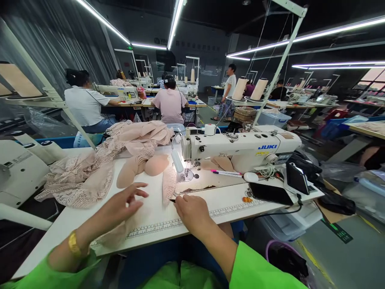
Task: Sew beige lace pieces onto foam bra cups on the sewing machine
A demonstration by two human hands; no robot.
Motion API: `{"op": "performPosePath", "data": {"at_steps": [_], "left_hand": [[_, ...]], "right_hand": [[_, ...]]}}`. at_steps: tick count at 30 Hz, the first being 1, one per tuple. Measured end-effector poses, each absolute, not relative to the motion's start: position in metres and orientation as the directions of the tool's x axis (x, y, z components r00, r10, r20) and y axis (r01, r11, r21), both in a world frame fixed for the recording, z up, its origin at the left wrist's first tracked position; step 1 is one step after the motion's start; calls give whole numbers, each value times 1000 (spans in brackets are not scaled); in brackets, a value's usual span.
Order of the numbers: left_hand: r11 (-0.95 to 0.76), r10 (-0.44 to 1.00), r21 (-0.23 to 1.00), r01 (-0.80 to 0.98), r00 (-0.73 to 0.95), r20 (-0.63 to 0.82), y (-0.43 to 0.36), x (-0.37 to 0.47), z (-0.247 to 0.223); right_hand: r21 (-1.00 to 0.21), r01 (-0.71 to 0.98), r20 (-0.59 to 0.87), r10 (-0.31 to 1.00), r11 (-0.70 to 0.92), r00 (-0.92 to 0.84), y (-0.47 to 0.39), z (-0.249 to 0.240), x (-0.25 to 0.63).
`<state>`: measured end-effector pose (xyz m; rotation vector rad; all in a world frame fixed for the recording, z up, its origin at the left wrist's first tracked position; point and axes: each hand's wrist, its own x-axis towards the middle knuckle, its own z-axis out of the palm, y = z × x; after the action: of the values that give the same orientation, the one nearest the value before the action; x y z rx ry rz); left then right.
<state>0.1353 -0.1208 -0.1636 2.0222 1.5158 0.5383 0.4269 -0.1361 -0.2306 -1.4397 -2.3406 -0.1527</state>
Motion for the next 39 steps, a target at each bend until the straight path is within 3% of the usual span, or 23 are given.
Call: {"op": "performPosePath", "data": {"at_steps": [3, 5, 7, 10, 15, 19, 23, 28, 31, 34, 36, 39], "left_hand": [[-170, 959, 275, 946, 96, 265, -111, 90, -143], [-165, 935, 210, 964, 85, 346, -107, 79, -140], [-242, 936, 283, 928, 146, 320, -105, 90, -148], [-372, 922, 387, 843, 290, 255, -104, 127, -172], [-468, 883, 476, 744, 411, 226, -108, 165, -199], [-432, 902, 519, 738, 362, 235, -118, 150, -193], [-391, 920, 599, 699, 294, 257, -123, 139, -176], [-430, 870, 736, 524, 458, 183, -125, 164, -158], [-345, 818, 860, 376, 570, 79, -129, 177, -156], [-189, 851, 944, 272, 525, 19, -134, 178, -160], [-116, 896, 951, 286, 443, -24, -138, 175, -164], [-171, 903, 910, 379, 430, -9, -142, 172, -168]], "right_hand": [[-109, 934, 348, 893, 340, -284, -133, -229, 469], [-92, 953, 405, 885, 289, -229, -131, -225, 485], [-152, 927, 461, 854, 342, -240, -129, -217, 481], [-384, 786, 436, 846, 484, -308, -119, -206, 440], [-688, 654, 217, 949, 316, -230, -78, -203, 370], [-745, 567, 212, 931, 350, -297, -67, -200, 364], [-835, 345, 261, 860, 429, -439, -95, -178, 384], [-905, 126, 266, 772, 406, -577, -125, -151, 410], [-900, 126, 296, 796, 418, -528, -132, -145, 425], [-900, 154, 306, 843, 407, -441, -140, -145, 439], [-904, 160, 310, 865, 397, -395, -146, -147, 442], [-908, 139, 329, 878, 395, -348, -154, -151, 439]]}}
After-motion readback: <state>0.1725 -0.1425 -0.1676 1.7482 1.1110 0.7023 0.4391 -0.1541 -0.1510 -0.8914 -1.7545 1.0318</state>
